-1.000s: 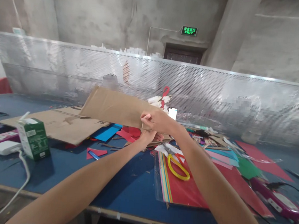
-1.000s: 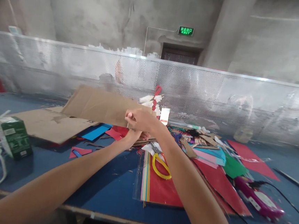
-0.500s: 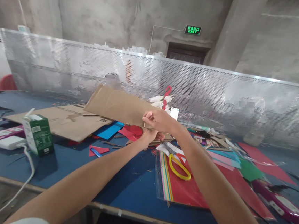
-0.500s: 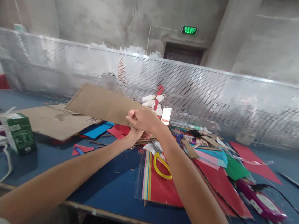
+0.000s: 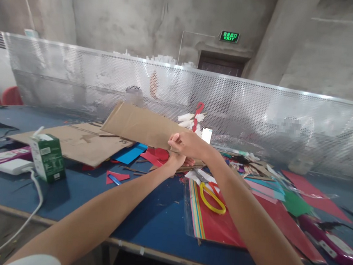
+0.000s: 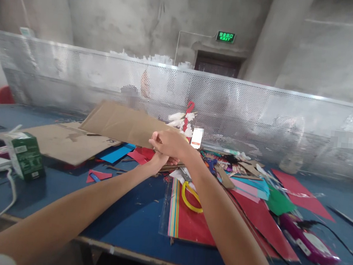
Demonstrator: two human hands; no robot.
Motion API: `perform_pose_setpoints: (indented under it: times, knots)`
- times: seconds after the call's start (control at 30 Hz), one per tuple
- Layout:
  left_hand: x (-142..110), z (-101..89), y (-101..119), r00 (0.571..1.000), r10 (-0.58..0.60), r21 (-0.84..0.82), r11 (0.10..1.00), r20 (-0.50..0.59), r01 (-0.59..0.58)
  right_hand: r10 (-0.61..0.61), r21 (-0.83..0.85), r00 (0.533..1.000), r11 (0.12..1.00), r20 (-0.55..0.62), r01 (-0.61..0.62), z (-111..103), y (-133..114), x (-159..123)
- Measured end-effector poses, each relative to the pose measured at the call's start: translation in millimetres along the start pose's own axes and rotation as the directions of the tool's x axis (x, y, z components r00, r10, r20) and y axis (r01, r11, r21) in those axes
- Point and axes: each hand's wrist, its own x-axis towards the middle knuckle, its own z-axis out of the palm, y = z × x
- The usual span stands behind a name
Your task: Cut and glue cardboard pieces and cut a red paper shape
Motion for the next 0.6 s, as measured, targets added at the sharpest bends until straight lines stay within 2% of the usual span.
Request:
perform_pose_setpoints:
  times: [0.13,0.33,0.6]
  knots:
    - [1.0,-1.4,-0.8,1.0,0.019,-0.03,0.999,-0.019,-0.019,0.021,0.034,0.998,0.999,0.064,-0.023,-4.0,-1.8,-0.6]
    - [0.5,-1.3,1.3,1.0,-0.013,-0.034,0.999,-0.003,0.012,-0.003,0.04,1.0,0.999,0.007,0.003,-0.6,2.7,-0.4]
    - [7.3,-3.6,-4.5,0.999,0.032,-0.076,0.997,-0.019,-0.033,-0.039,0.079,0.997,0.996,0.064,0.034,2.8,5.9,1.3]
